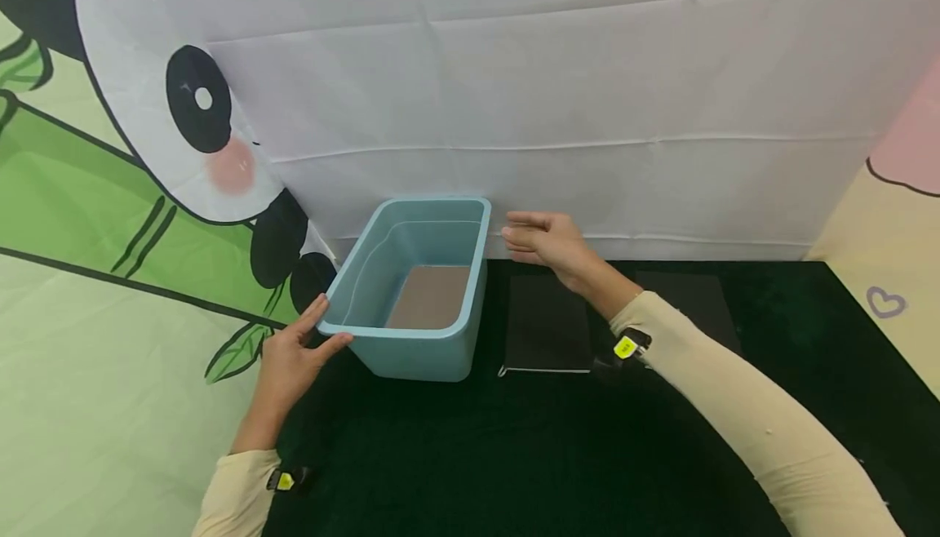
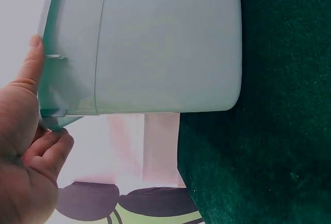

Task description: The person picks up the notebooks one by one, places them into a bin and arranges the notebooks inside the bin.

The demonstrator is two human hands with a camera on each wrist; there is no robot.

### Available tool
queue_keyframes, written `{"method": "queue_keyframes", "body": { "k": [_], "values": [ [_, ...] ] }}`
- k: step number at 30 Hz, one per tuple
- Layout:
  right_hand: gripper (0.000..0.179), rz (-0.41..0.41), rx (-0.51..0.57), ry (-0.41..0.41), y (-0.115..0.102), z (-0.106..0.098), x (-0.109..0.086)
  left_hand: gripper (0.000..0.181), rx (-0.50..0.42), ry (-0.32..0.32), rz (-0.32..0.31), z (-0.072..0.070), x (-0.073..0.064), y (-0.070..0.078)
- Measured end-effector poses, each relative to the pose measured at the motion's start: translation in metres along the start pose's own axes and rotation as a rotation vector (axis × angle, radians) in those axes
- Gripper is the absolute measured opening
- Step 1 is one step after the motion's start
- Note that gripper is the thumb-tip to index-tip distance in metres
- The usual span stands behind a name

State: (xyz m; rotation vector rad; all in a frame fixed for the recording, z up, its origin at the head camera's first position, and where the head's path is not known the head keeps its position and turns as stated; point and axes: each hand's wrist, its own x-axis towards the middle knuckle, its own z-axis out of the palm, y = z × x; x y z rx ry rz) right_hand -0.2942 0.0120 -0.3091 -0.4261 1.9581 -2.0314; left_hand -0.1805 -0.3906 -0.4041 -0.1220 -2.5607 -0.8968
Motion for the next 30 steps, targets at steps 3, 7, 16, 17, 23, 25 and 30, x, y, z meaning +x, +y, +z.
{"method": "queue_keyframes", "body": {
  "k": [3, 7, 16, 17, 23, 25, 30],
  "values": [
    [0.054, -0.023, -0.114, 0.015, -0.001, -0.032, -0.016, 0.075, 0.008, 0.015, 0.005, 0.0, -0.002, 0.0],
    [0.061, -0.028, -0.288, 0.046, 0.005, -0.074, -0.041, 0.075, 0.011, 0.009, -0.003, -0.001, -0.003, 0.0],
    [0.075, -0.009, -0.659, 0.155, 0.033, -0.135, -0.088, 0.076, 0.018, -0.007, -0.012, -0.005, -0.003, 0.001],
    [0.076, -0.01, -0.699, 0.173, 0.037, -0.139, -0.091, 0.076, 0.019, -0.007, -0.015, -0.005, -0.003, 0.001],
    [0.079, 0.024, -0.854, 0.215, 0.069, -0.161, -0.109, 0.076, 0.014, -0.018, -0.043, -0.007, -0.004, -0.001],
    [0.081, 0.05, -0.889, 0.221, 0.08, -0.167, -0.116, 0.076, 0.013, -0.03, -0.052, -0.007, -0.004, -0.002],
    [0.082, 0.107, -0.948, 0.247, 0.105, -0.183, -0.133, 0.077, 0.023, -0.042, -0.056, -0.006, -0.003, -0.004]
  ]
}}
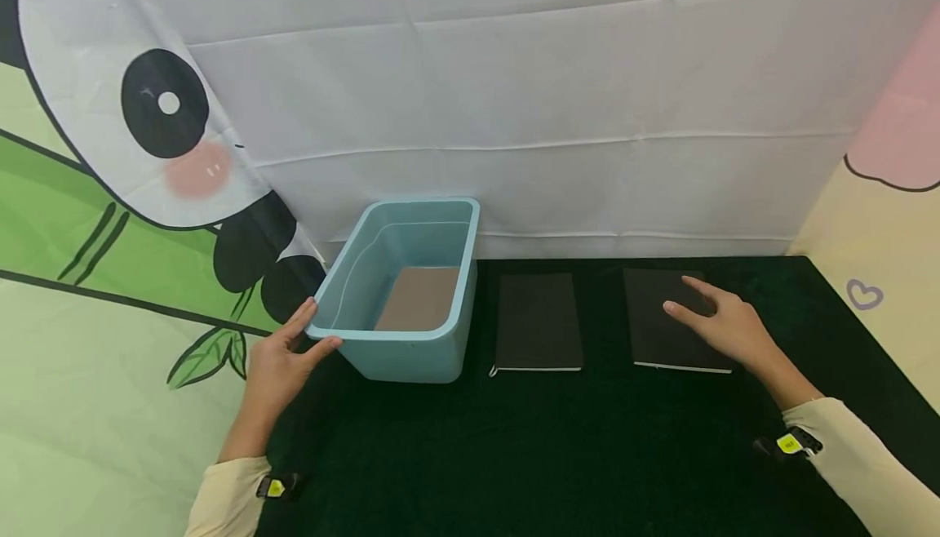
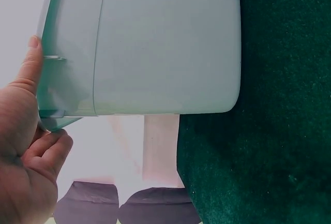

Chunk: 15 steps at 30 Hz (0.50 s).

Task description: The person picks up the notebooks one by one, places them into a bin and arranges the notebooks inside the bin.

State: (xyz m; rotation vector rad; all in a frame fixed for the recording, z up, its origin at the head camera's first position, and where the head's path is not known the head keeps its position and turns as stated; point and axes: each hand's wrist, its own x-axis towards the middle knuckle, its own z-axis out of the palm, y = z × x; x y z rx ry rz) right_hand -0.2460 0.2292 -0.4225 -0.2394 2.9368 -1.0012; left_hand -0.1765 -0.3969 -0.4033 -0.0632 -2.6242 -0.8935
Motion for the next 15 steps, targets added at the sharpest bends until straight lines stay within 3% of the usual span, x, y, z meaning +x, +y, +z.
{"method": "queue_keyframes", "body": {
  "k": [7, 15],
  "values": [
    [0.087, 0.038, -0.054, -0.009, 0.033, 0.012, -0.012, 0.078, -0.011, -0.005, -0.012, -0.001, 0.001, 0.001],
    [0.09, 0.074, -0.049, -0.02, 0.043, 0.028, -0.015, 0.077, -0.009, 0.002, -0.018, -0.002, 0.0, 0.0]
  ]
}}
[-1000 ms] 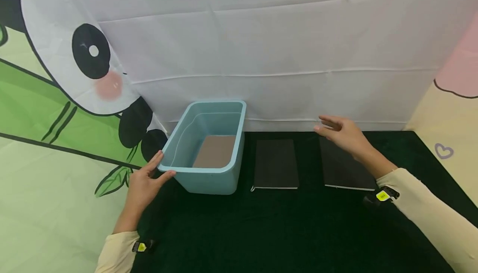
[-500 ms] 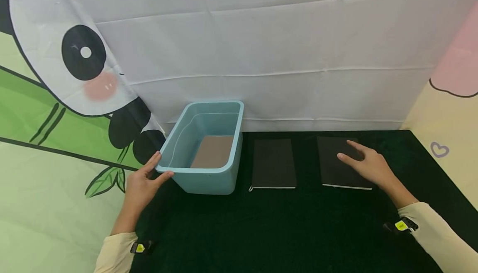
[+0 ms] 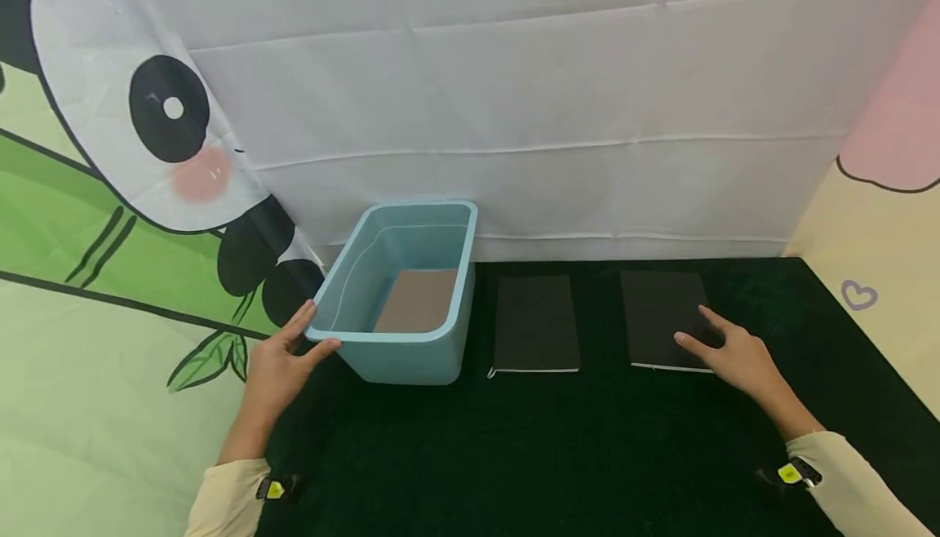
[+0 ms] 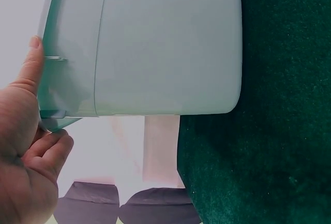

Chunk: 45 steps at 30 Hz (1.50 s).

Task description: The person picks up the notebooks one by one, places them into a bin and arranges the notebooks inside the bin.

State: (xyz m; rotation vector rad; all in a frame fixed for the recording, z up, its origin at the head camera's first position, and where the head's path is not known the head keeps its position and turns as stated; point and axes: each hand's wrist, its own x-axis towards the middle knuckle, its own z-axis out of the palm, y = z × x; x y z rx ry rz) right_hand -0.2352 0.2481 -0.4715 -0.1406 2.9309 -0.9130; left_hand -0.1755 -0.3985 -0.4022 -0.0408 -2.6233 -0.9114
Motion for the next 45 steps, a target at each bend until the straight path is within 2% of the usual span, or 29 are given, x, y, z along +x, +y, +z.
{"method": "queue_keyframes", "body": {
  "k": [6, 12, 20, 29, 32, 34, 39, 43, 45],
  "values": [
    [0.097, 0.058, -0.002, -0.023, 0.009, 0.006, -0.002, 0.077, -0.013, 0.002, -0.003, 0.002, 0.0, -0.001],
    [0.101, 0.103, -0.098, -0.018, 0.017, 0.012, -0.011, 0.075, -0.031, 0.02, 0.036, 0.01, 0.0, -0.004],
    [0.096, 0.125, -0.077, 0.089, 0.011, 0.022, -0.012, 0.076, -0.006, 0.028, 0.006, 0.01, -0.001, -0.005],
    [0.086, 0.072, -0.003, 0.164, 0.017, 0.017, -0.006, 0.077, -0.026, 0.031, -0.001, 0.012, -0.001, -0.004],
    [0.085, 0.086, 0.05, 0.142, 0.022, 0.011, -0.004, 0.077, -0.029, 0.036, -0.001, 0.012, -0.001, -0.004],
    [0.087, 0.107, 0.114, 0.093, 0.025, 0.006, -0.003, 0.077, -0.031, 0.034, -0.003, 0.012, 0.0, -0.003],
    [0.092, 0.167, 0.352, -0.065, 0.028, -0.008, 0.0, 0.077, -0.028, 0.028, -0.002, 0.012, 0.0, -0.003],
    [0.086, 0.191, 0.573, -0.144, 0.029, -0.014, 0.002, 0.076, -0.021, 0.029, -0.006, 0.012, -0.001, -0.004],
    [0.083, 0.184, 0.639, -0.179, 0.028, -0.016, 0.003, 0.076, -0.025, 0.027, -0.012, 0.012, -0.001, -0.004]
  ]
}}
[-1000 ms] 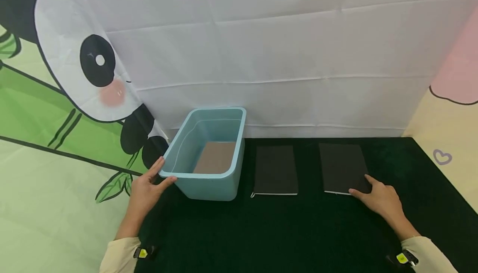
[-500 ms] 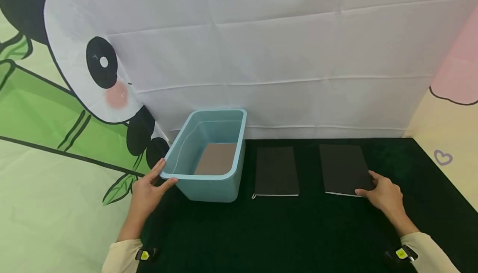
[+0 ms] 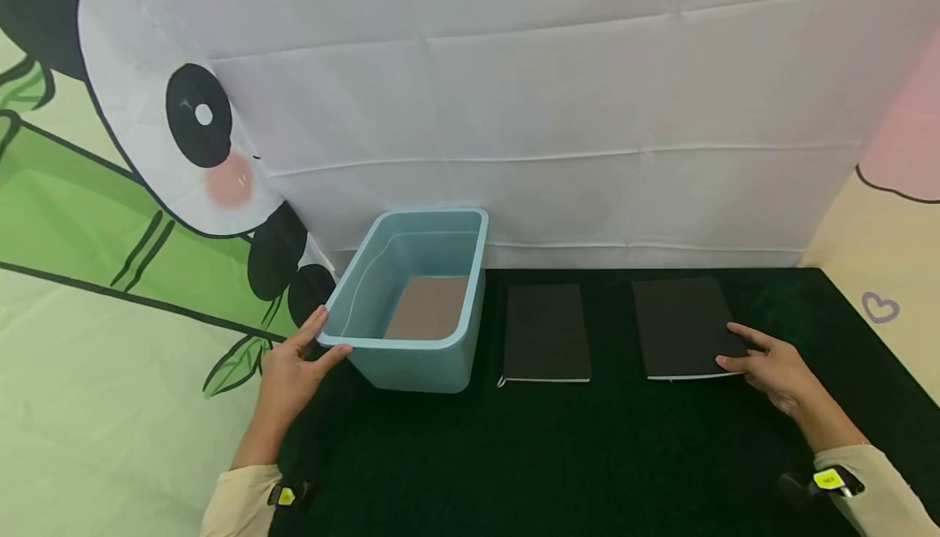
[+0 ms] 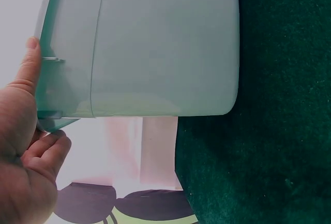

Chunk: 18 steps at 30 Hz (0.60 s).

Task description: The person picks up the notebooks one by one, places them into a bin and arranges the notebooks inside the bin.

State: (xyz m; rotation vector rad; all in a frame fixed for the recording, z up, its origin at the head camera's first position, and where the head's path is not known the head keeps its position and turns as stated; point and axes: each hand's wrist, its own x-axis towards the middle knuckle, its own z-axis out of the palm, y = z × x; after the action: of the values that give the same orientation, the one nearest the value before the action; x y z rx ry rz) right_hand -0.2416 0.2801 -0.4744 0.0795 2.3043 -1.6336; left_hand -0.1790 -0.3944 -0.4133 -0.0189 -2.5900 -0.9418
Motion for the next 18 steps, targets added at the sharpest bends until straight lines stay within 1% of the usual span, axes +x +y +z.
{"method": "queue_keyframes", "body": {
  "k": [2, 6, 7, 13, 15, 18],
  "values": [
    [0.076, -0.007, 0.042, -0.044, 0.0, -0.004, 0.001, 0.077, -0.004, -0.006, -0.006, 0.0, 0.0, 0.001],
    [0.042, -0.023, 0.123, -0.12, -0.002, -0.01, 0.002, 0.077, -0.008, -0.014, -0.011, -0.001, 0.0, 0.001],
    [0.039, -0.021, 0.154, -0.134, -0.003, -0.012, 0.003, 0.077, -0.007, -0.016, -0.012, -0.001, 0.0, 0.001],
    [0.046, -0.032, 0.377, -0.182, -0.015, -0.013, 0.005, 0.078, 0.009, -0.016, -0.006, 0.0, 0.001, -0.001],
    [0.045, -0.052, 0.484, -0.2, -0.017, -0.013, 0.005, 0.078, 0.007, -0.015, -0.005, 0.0, 0.001, 0.0],
    [0.047, -0.104, 0.666, -0.261, -0.019, -0.013, 0.003, 0.077, 0.004, -0.012, 0.003, -0.001, 0.002, 0.001]
  ]
}}
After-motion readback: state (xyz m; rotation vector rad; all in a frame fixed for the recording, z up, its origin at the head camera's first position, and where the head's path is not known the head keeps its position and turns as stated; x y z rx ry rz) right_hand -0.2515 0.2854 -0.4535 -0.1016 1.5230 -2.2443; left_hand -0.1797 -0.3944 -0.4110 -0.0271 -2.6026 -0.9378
